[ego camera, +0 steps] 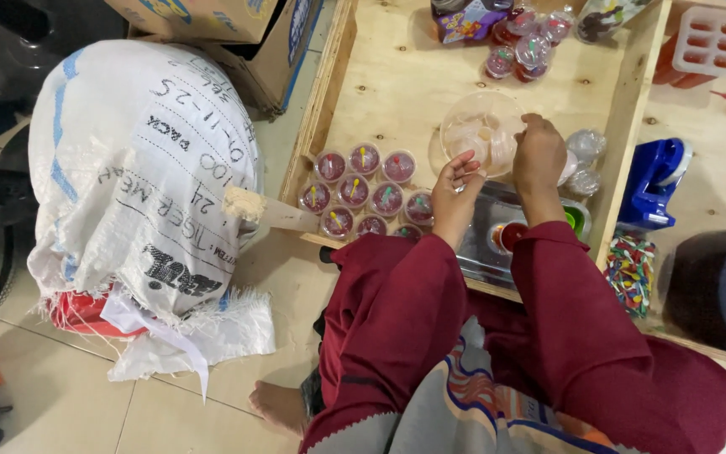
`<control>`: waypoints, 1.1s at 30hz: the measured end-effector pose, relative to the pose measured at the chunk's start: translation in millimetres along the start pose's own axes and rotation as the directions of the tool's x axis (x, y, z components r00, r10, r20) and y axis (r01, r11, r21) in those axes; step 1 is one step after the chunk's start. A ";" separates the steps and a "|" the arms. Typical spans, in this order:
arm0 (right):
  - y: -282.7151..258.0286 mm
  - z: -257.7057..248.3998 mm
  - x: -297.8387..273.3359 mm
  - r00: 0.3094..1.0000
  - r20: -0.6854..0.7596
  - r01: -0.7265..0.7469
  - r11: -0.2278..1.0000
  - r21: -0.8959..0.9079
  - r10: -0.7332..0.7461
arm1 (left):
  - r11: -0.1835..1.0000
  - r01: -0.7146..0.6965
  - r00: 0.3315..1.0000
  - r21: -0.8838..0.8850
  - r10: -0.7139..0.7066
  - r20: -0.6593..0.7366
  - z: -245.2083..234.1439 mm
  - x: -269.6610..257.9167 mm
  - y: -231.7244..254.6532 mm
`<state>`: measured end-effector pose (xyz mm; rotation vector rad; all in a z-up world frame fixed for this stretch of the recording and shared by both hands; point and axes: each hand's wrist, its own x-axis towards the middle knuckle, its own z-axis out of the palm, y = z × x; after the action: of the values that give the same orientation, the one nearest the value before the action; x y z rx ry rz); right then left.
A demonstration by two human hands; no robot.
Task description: The person scoops dark liquid into a small plastic cup and then seals the cup with a clear plastic lid using their hands.
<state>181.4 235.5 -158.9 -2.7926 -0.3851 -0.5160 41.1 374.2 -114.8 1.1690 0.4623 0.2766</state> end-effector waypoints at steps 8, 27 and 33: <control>-58.8 -122.0 -14.3 0.983 -0.045 -0.084 0.646 0.759 0.181 | 0.996 0.085 0.987 0.034 -0.089 0.131 -2.0 -4.3 1.5; -18.9 -185.7 -142.1 0.980 -0.044 0.197 0.892 0.407 -0.196 | 0.958 0.065 0.937 0.280 -0.155 0.312 11.1 -39.5 -49.2; 4.3 -159.2 -164.6 0.964 -0.074 0.267 0.903 0.336 -0.257 | 0.909 -0.013 0.932 0.417 -0.139 0.333 16.9 -54.1 -61.6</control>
<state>-14.5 147.4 -79.5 -2.4051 -0.7736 -0.4899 0.2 313.6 -155.6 1.5796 0.2394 -0.1038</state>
